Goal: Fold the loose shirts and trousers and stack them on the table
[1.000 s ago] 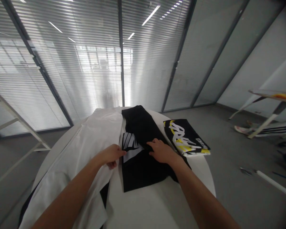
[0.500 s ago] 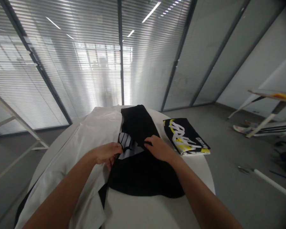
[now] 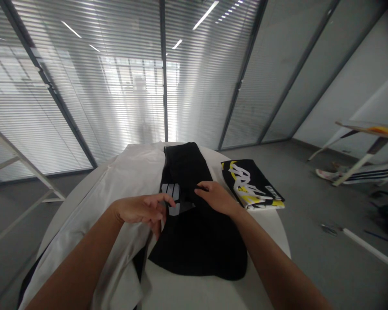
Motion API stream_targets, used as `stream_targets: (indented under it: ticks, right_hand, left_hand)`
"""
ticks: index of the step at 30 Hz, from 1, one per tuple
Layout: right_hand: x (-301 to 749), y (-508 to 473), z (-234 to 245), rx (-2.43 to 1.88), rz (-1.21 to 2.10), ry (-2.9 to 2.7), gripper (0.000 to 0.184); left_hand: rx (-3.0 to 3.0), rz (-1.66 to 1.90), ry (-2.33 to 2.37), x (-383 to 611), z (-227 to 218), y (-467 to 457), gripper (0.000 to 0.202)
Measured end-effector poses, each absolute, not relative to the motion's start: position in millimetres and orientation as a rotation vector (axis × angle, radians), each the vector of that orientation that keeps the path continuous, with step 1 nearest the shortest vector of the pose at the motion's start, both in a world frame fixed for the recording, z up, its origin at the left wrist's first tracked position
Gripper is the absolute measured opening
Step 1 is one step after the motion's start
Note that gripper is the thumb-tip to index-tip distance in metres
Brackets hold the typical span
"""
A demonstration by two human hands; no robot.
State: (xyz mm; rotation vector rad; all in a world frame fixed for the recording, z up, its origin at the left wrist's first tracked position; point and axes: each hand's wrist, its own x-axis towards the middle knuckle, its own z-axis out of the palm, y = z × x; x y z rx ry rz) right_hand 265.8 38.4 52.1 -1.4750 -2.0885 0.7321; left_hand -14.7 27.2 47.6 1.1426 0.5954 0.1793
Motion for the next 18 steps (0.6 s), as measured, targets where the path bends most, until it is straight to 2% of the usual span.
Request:
stream_targets:
  ticks: [3, 8, 13, 15, 18]
  right_hand:
    - [266.4, 38.5, 50.3, -1.425, 0.823, -2.075, 0.026]
    - [267.4, 35.2, 47.5, -1.327, 1.336, -1.799, 0.031]
    - [267.0, 31.4, 49.4, -1.235, 1.714, -1.489, 0.035]
    - [264.9, 30.5, 50.0, -1.267, 1.732, -1.471, 0.037]
    - [259.2, 28.9, 48.1, -1.295, 1.710, -1.485, 0.038]
  left_hand:
    - [1.181, 0.022, 0.494, -10.3, 43.1, 26.2, 0.040]
    - [1.142, -0.072, 0.372, -19.0, 46.6, 27.9, 0.045]
    - [1.171, -0.206, 0.593, -42.8, 53.0, 35.0, 0.041]
    - [1.236, -0.099, 0.737, -42.5, 46.4, 40.1, 0.038]
    - [1.299, 0.400, 0.992, -29.1, 29.9, 49.8, 0.033]
